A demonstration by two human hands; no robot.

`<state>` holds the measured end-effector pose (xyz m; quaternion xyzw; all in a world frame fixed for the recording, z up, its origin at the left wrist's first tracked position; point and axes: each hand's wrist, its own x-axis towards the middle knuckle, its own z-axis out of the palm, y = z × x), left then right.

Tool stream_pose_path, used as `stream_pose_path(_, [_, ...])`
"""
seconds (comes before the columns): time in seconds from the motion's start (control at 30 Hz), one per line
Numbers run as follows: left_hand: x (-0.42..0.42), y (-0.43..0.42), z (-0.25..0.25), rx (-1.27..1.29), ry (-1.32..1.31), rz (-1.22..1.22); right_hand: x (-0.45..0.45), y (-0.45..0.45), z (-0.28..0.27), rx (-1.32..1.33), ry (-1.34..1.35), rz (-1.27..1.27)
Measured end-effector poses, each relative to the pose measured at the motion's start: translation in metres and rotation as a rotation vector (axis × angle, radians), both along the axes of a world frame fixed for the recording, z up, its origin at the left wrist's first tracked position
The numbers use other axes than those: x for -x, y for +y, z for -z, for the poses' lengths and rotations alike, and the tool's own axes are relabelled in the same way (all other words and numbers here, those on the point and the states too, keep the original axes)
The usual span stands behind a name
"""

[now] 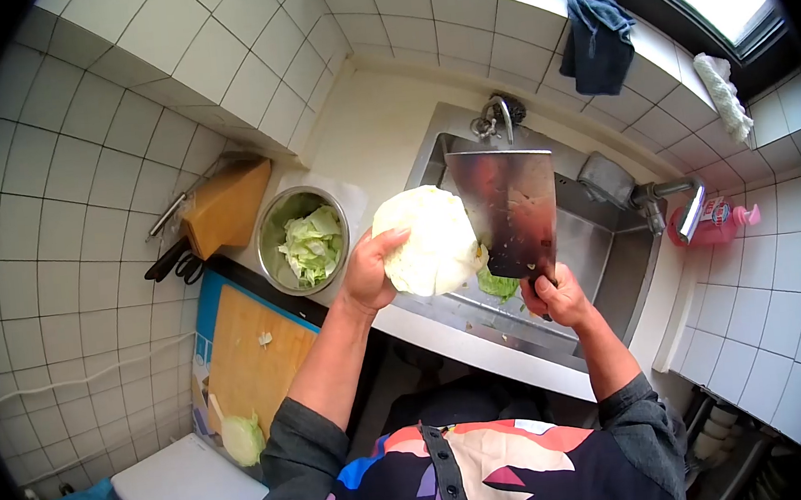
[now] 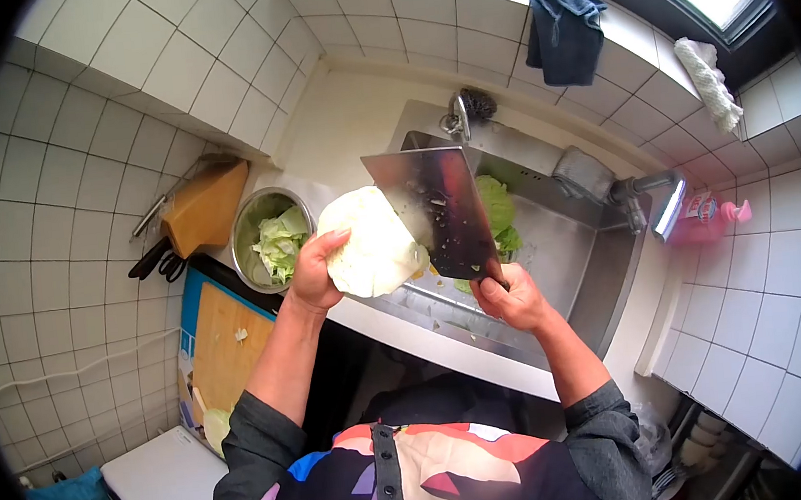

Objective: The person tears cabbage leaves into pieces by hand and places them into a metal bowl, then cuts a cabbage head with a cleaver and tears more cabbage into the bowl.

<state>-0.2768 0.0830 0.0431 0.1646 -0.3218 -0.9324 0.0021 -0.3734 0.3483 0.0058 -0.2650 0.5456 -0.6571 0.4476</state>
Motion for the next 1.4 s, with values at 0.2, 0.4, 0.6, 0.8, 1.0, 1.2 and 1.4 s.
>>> stream_pose_path(0.2, [0.004,0.0,-0.005,-0.052,0.027,0.033,0.002,-0.001,-0.004,-0.008,0.013,-0.028])
stream_pose_path(0.4, [0.008,0.008,-0.001,0.014,-0.051,0.09,0.001,-0.002,-0.002,-0.03,-0.049,-0.096])
stream_pose_path(0.6, [0.012,0.001,0.005,-0.033,-0.127,0.11,0.018,0.0,-0.017,-0.134,-0.073,-0.166])
stream_pose_path(0.8, [0.01,0.009,0.024,-0.139,-0.099,0.045,0.009,-0.009,0.0,-0.052,-0.402,-0.177])
stream_pose_path(1.0, [0.014,0.002,0.011,-0.041,-0.126,0.101,0.025,-0.016,-0.006,-0.128,-0.305,-0.29])
stream_pose_path(1.2, [0.016,0.01,0.026,-0.082,-0.147,-0.028,0.003,-0.031,0.009,0.026,-0.423,-0.135])
stream_pose_path(1.4, [0.011,-0.004,0.028,-0.014,-0.173,0.07,0.014,-0.029,0.011,-0.07,-0.445,-0.29])
